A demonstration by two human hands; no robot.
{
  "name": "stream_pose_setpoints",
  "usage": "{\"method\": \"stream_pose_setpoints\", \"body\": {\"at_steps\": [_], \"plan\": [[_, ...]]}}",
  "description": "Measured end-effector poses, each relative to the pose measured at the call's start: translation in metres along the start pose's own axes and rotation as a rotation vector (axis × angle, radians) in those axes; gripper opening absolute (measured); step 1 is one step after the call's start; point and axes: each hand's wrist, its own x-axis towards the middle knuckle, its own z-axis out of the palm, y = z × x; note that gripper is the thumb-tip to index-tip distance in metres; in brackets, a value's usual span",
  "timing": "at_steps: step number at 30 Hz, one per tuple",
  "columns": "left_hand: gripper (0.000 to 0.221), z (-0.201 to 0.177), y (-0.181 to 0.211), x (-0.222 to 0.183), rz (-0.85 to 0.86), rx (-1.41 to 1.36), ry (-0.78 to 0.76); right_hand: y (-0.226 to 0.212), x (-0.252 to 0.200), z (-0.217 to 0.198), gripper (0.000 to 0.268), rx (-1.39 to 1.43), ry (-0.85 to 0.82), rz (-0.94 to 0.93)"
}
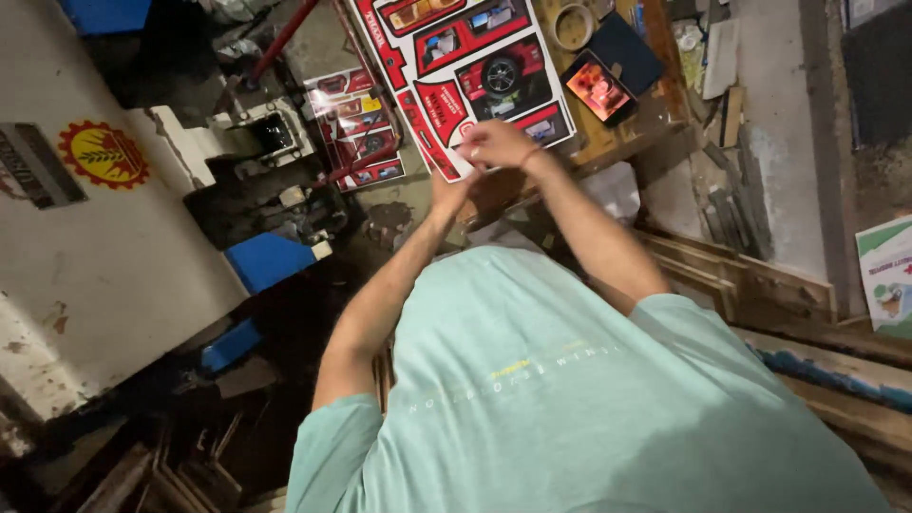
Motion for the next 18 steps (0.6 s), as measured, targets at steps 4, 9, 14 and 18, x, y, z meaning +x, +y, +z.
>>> {"method": "stream_pose_setpoints", "body": {"at_steps": [4, 9, 14, 18], "plan": [[0.037, 0.004, 0.053, -0.001, 0.123, -0.339, 0.219, 0.047, -0.048, -0.063, 0.047, -0.386, 0.458, -0.154], [0.038, -0.036, 0.152, -0.052, 0.653, 0.206, 0.188, 0.117, -0.027, -0.075, 0.046, 0.635, 0.251, -0.066], [0.043, -0.126, 0.222, -0.122, 0.731, 0.115, 0.287, -0.052, -0.033, 0.007, 0.054, 1.038, -0.169, -0.007], [0.026, -0.229, 0.185, -0.149, 0.690, -0.044, 0.513, -0.103, 0.009, 0.062, 0.060, 1.042, -0.299, -0.088]]}}
